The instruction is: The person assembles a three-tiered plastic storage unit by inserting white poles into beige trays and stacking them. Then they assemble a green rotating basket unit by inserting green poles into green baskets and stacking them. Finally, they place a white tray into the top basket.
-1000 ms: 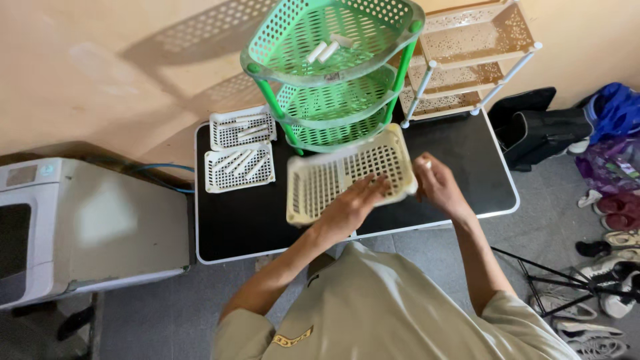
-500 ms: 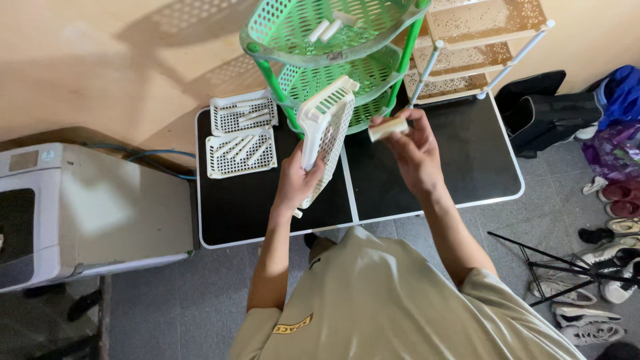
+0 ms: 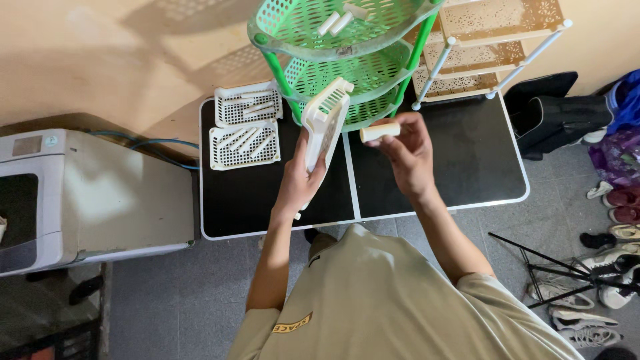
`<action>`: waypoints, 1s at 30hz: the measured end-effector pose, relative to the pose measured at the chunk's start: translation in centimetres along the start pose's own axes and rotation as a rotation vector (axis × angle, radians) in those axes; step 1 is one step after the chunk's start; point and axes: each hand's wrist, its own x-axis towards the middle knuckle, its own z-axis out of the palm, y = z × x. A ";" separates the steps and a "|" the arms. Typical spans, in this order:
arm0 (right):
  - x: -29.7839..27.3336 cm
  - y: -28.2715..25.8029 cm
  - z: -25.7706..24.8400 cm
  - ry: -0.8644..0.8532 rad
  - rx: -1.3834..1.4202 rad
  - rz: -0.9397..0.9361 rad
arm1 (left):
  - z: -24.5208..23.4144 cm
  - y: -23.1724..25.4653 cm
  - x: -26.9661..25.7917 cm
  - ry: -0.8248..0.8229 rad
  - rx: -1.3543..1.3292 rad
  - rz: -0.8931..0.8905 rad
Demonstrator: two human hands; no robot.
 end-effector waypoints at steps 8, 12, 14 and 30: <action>-0.2 1.7 3.2 0.024 -0.269 -0.274 | 1.8 -0.3 0.0 -0.025 -0.012 -0.061; 0.3 2.4 3.5 0.005 -0.323 -0.318 | 2.5 0.1 -0.3 -0.031 0.019 0.019; 0.2 2.4 3.5 0.007 -0.368 -0.331 | 2.7 0.3 -0.4 -0.043 0.088 0.058; 0.8 -1.0 4.7 -0.190 -0.772 -0.376 | 1.2 0.5 -1.7 0.021 -0.009 0.086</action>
